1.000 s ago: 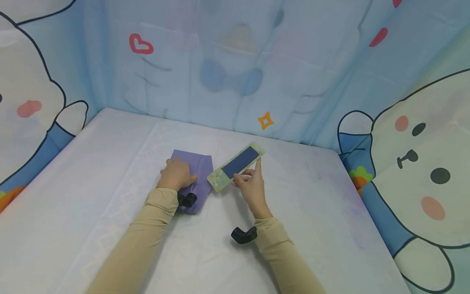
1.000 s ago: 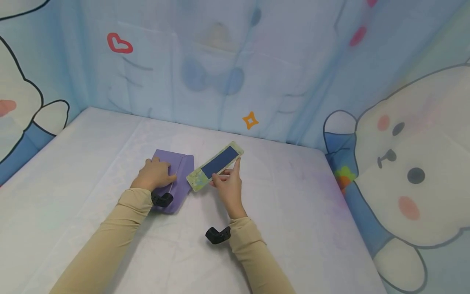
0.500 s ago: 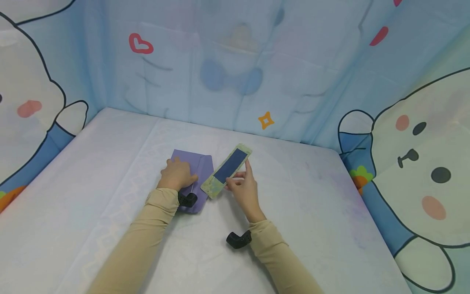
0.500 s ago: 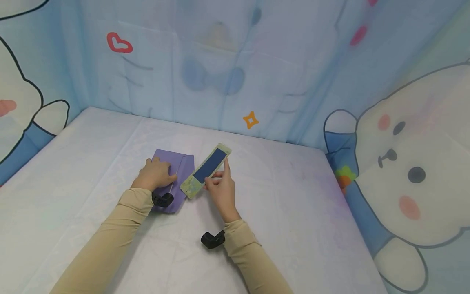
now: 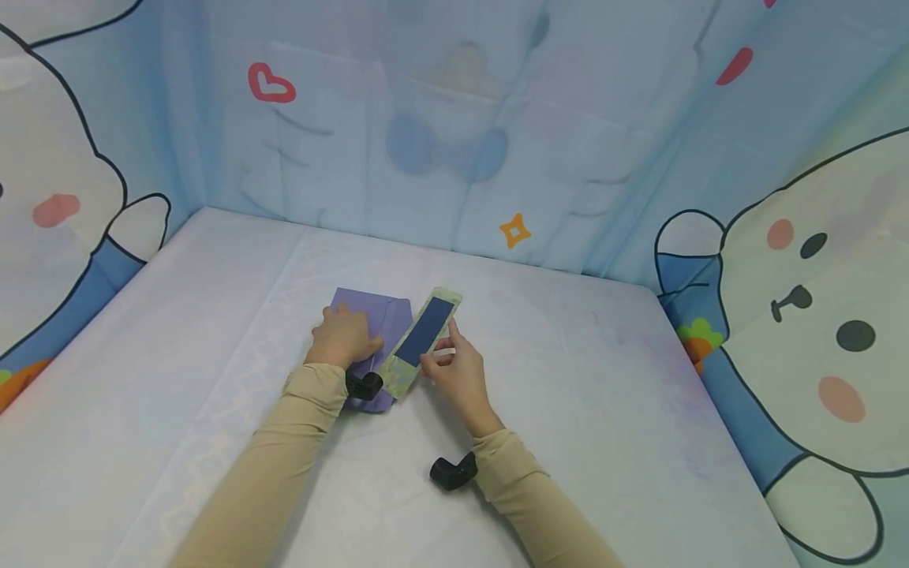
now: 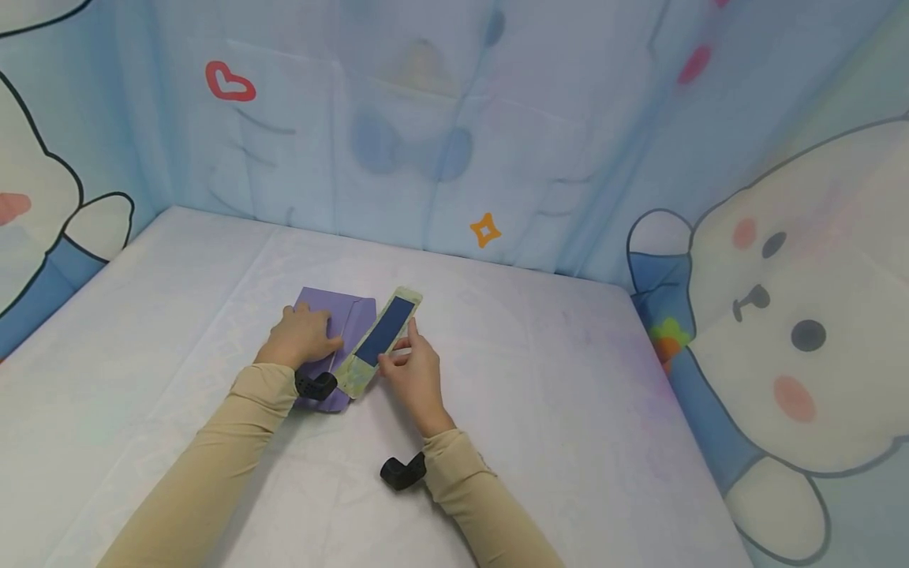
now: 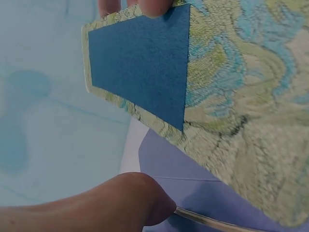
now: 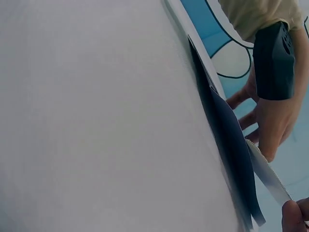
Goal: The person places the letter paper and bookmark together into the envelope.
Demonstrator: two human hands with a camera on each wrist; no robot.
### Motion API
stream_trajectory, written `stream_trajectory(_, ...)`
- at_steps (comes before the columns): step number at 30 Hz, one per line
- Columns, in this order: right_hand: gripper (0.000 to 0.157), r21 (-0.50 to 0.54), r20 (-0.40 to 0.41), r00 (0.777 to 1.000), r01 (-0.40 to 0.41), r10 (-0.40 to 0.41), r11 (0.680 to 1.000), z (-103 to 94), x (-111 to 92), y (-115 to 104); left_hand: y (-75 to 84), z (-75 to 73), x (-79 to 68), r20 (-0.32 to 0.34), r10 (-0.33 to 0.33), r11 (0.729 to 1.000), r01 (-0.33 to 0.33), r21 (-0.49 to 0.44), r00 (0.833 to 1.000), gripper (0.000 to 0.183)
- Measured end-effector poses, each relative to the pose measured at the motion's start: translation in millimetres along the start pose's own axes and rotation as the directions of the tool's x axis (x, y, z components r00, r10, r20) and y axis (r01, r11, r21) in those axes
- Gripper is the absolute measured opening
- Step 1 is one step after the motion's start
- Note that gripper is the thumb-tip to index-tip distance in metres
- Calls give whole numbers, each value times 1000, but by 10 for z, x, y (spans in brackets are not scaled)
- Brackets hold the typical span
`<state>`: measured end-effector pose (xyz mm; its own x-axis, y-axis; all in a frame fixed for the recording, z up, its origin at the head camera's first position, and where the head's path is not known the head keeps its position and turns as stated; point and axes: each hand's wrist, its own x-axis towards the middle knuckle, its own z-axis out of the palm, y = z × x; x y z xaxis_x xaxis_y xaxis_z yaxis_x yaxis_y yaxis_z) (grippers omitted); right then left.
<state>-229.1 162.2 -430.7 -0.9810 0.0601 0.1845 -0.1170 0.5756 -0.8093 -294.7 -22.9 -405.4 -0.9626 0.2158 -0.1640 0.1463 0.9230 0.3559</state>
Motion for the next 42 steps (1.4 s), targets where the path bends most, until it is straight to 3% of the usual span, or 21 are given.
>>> stream_trajectory(12,74,-76,33,998,54,-52,996,72,-39,-41,6,9,3,-1,-6,1000,6,-3,1000,58)
stream_trajectory(24,70,3,95,995,43,-43,999,113,-87,-98,20,12,-5,-14,-10,1000,10,-2,1000,59)
stream_trajectory(30,71,13,104,993,47,-48,999,133,-95,-87,16,21,-4,-23,-11,1000,11,3,1000,59)
stream_trajectory(36,78,60,100,995,-7,0,998,163,-87,-72,19,30,3,-19,-13,1000,13,5,1000,61)
stream_trajectory(42,75,60,108,994,13,-20,998,167,-90,-49,31,37,3,-13,-12,1000,12,9,1000,62)
